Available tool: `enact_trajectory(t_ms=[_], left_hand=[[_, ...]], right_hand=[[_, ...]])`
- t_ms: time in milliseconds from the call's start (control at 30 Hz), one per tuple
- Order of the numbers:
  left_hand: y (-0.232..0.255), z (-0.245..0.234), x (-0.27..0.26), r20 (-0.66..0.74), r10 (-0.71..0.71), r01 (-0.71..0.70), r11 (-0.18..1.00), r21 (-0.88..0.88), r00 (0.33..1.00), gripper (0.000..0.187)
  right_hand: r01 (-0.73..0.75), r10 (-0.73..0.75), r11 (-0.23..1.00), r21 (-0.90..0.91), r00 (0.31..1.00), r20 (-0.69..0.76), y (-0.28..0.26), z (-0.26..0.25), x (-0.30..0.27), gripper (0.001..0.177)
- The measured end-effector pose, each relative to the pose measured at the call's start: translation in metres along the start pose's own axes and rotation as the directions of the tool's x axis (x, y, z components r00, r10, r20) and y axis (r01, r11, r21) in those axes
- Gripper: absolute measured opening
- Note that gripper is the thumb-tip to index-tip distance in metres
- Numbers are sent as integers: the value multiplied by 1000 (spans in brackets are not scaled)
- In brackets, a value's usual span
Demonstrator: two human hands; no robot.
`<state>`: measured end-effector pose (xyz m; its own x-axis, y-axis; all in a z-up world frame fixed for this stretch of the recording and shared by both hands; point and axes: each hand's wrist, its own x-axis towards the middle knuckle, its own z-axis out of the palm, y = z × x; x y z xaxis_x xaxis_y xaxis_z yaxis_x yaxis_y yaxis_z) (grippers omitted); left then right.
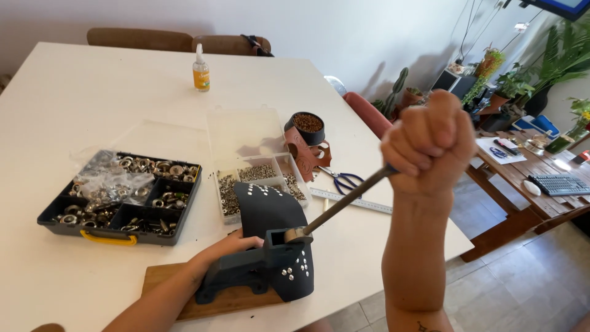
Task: Attaching metal studs to a piece of black leather using a manual hand press and marking the leather
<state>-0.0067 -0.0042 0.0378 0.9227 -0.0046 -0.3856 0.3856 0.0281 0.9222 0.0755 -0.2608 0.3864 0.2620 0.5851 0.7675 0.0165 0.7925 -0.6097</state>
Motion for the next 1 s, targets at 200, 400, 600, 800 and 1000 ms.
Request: enact_trajectory(t_ms=[200, 400, 600, 800, 1000], left_hand=[[-3, -3, 3, 4, -9, 9, 1000, 26, 1000, 46], [-1, -3, -1, 4, -53, 53, 997, 49, 999, 59], [-3, -5, -2, 29, -28, 25, 995, 101, 999, 53], [-17, -13, 4, -18, -39, 42, 978, 202, 999, 75], [-45, -19, 15, 19, 70, -73, 981, 178, 997, 73]], right_hand=[[117, -92, 948, 297, 991, -95, 4, -54, -54, 30], [219, -153, 845, 488, 973, -171, 15, -75, -95, 30], [300, -233, 779, 551, 954, -190, 27, -83, -112, 34], [461, -375, 546, 699, 881, -288, 68, -89, -130, 32], [532, -409, 455, 714, 837, -363, 80, -92, -148, 31]])
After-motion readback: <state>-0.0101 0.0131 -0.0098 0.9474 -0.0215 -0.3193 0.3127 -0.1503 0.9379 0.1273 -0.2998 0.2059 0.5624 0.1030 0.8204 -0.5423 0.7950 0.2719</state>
